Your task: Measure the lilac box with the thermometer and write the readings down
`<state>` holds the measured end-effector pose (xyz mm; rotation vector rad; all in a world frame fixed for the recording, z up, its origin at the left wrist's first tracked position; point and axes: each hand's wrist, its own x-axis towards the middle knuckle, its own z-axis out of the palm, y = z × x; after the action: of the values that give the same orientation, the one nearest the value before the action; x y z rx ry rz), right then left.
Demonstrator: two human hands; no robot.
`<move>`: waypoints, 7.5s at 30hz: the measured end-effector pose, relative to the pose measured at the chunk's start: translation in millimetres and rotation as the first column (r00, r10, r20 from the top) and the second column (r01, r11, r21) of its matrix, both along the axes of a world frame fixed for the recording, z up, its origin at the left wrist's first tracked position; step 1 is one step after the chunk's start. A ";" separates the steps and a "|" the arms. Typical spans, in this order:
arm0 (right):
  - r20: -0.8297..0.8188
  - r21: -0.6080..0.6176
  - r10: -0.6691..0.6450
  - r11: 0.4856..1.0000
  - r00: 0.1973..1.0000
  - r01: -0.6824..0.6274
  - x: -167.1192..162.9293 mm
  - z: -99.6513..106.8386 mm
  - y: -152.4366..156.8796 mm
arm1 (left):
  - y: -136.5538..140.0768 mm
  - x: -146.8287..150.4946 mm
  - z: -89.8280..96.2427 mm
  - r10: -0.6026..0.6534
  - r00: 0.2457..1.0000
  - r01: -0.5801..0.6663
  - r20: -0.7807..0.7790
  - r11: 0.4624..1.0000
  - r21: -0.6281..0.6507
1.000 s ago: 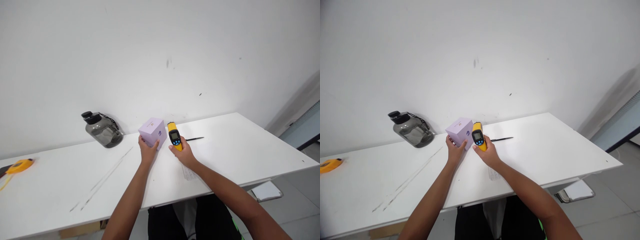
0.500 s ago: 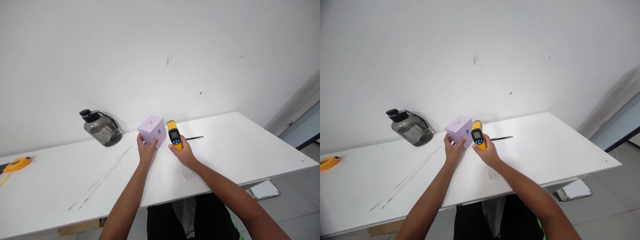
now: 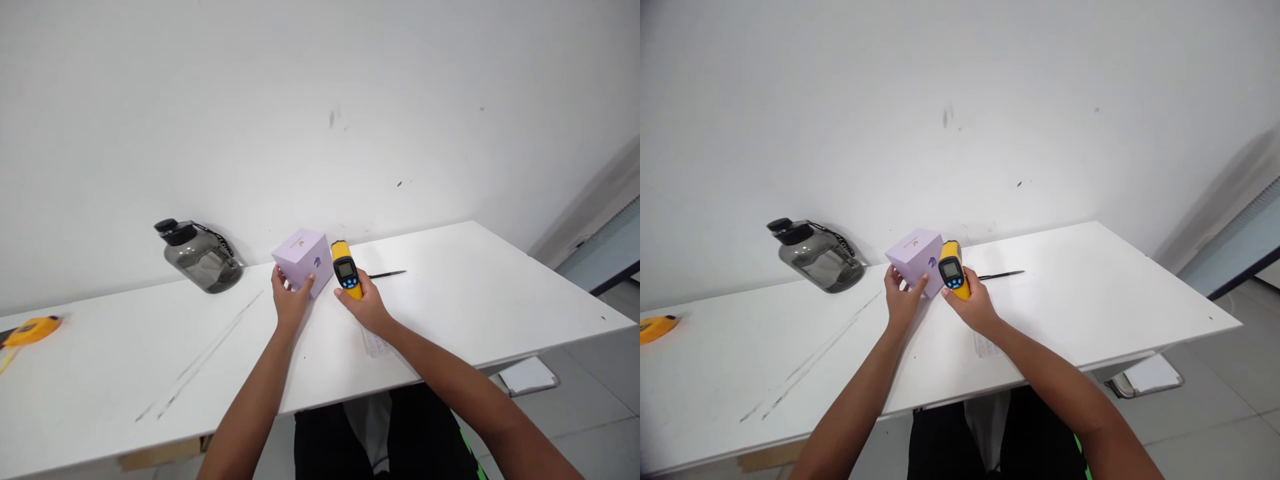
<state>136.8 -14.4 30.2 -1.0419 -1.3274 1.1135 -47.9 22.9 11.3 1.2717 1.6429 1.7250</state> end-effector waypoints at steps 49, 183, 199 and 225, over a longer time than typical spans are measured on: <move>0.096 0.048 -0.045 0.998 0.994 0.040 -1.1 -0.3 -1.4 | -5.4 -3.0 7.2 0.074 0.995 -0.072 -0.072 0.997 0.023; 0.915 0.207 -0.139 0.968 0.378 -0.145 63.7 2.1 45.6 | 16.8 -30.1 -8.6 -0.264 0.956 0.254 -0.130 0.963 -0.088; 0.379 0.321 -0.396 0.904 0.837 0.282 96.4 -21.2 29.9 | 16.5 -29.3 -8.1 -0.284 0.950 0.276 -0.131 0.958 -0.076; 0.434 -0.046 0.026 0.999 0.901 -0.007 83.2 -41.0 16.2 | 18.9 -34.5 -17.9 -0.364 0.925 0.348 -0.109 0.927 -0.140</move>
<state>220.0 1.8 -10.8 -1.3694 -1.6701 0.9549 -82.4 41.9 -6.5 1.5455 1.4476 1.3298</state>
